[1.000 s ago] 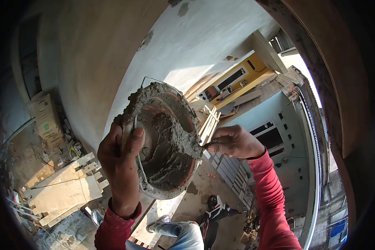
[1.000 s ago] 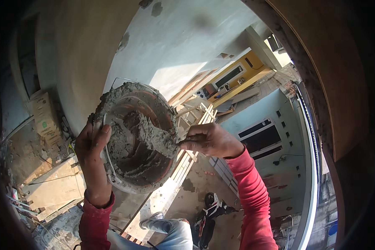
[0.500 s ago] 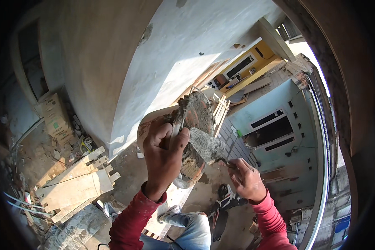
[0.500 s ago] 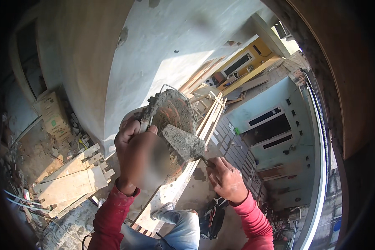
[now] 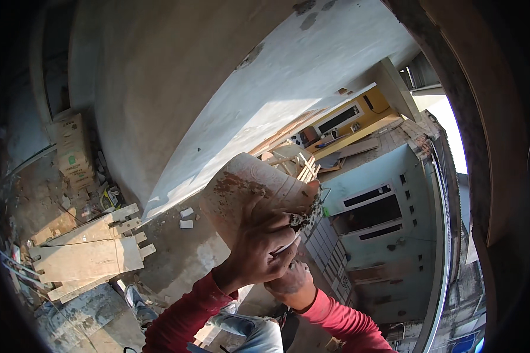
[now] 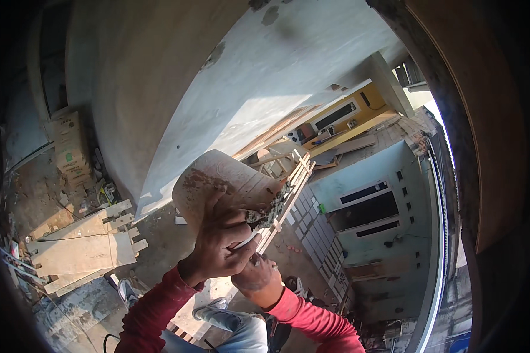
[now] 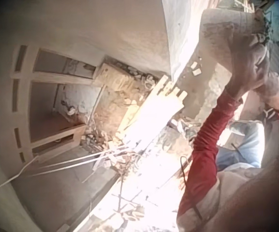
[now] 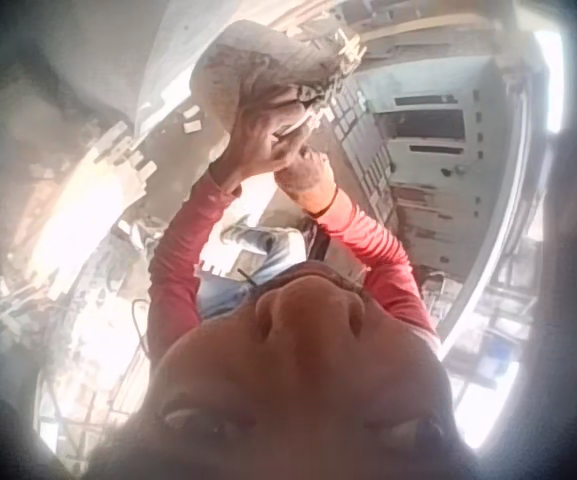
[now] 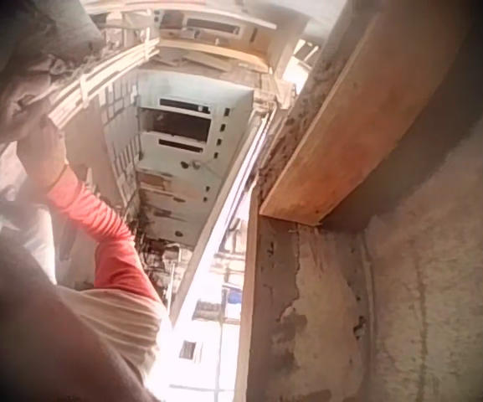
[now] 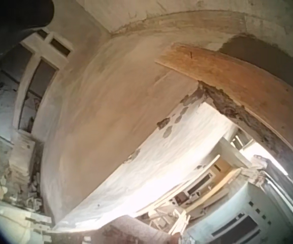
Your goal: The person applies plaster to the upper edge of an interior wall using a trowel and a bucket of mixture. The person repeatedly scoops mixture from the bucket and spreads it onto the wall surface while standing on a wooden scaffold.
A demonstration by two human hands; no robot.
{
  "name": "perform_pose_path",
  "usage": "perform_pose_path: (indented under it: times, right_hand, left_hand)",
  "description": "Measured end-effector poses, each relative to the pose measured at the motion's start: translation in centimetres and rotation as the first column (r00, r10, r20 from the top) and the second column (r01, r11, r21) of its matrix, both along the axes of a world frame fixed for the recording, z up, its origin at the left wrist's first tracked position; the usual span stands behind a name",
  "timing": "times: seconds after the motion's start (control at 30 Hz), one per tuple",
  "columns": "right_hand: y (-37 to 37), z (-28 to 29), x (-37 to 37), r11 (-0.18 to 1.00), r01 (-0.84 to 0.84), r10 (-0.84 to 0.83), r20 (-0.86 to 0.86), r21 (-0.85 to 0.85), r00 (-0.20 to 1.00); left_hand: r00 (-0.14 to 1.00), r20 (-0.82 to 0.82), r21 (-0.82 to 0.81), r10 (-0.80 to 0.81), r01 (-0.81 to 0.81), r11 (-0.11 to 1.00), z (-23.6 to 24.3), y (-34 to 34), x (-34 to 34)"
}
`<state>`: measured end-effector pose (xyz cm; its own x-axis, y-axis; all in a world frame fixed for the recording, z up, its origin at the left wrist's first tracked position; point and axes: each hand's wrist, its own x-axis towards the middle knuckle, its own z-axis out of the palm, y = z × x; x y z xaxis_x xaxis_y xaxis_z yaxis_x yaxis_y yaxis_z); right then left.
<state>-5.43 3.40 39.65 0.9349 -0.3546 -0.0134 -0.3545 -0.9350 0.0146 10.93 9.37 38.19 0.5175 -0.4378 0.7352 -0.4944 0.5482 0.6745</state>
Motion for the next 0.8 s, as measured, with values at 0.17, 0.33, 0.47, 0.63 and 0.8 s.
perform_pose_path:
  times: [0.17,0.33,0.47,0.63,0.8]
  right_hand:
    - [-1.8,5.4,3.6,0.799,-0.04,-0.075,0.165,0.6,0.983]
    - [-3.2,10.4,4.7,0.505,0.342,-0.344,-0.179,0.793,0.922]
    - [-4.8,8.6,4.5,0.57,0.287,-0.365,-0.076,0.77,0.928]
    - [-2.2,6.7,5.2,0.997,0.0,-0.022,0.28,0.079,0.96]
    - [-1.6,8.9,6.9,0.93,-0.071,0.133,0.151,-0.36,0.98]
  left_hand:
    - [0.994,0.003,0.008,0.111,-0.111,0.994,-0.8,0.1,3.2]
    - [0.855,-0.516,-0.03,0.055,-0.082,0.996,-0.2,2.6,6.9]
    - [0.609,-0.782,-0.228,-0.13,-0.086,0.97,0.9,3.6,8.1]
    - [0.679,-0.719,-0.2,-0.149,0.003,0.98,-0.8,4.7,7.8]
    - [0.779,-0.617,-0.146,-0.11,0.024,0.989,-1.2,4.8,8.2]
